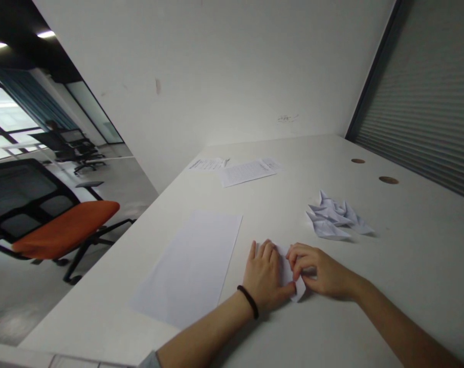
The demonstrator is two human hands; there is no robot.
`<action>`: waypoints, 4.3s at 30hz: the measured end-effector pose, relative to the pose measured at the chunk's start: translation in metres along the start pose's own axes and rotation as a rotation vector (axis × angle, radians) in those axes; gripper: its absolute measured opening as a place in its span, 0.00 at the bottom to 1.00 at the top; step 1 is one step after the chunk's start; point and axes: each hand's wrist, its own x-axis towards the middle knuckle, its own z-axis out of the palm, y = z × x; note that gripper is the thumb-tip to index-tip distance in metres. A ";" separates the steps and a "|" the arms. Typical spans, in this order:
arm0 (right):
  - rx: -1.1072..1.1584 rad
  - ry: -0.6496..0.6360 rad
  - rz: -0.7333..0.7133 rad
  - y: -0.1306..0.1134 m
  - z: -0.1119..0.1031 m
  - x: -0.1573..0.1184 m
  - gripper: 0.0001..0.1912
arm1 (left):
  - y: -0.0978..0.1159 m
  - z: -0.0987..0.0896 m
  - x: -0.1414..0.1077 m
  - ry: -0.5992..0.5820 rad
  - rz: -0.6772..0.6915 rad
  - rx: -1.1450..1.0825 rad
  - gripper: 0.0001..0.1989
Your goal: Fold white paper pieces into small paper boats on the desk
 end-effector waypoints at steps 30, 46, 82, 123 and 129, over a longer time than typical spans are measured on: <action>0.190 0.530 0.445 0.037 0.044 0.003 0.32 | -0.024 0.003 -0.005 -0.130 0.133 -0.124 0.47; -0.559 0.620 0.037 0.001 0.019 0.003 0.23 | -0.029 -0.023 -0.001 0.471 0.121 -0.465 0.25; 0.109 0.350 0.542 0.020 0.018 0.004 0.13 | -0.034 -0.006 0.001 -0.078 0.263 -0.165 0.17; -0.426 -0.040 0.102 0.016 0.030 -0.009 0.21 | -0.039 -0.007 -0.001 0.067 0.128 -0.402 0.19; -0.575 -0.037 0.123 0.008 0.044 -0.009 0.33 | -0.027 0.001 -0.008 -0.092 0.215 -0.031 0.39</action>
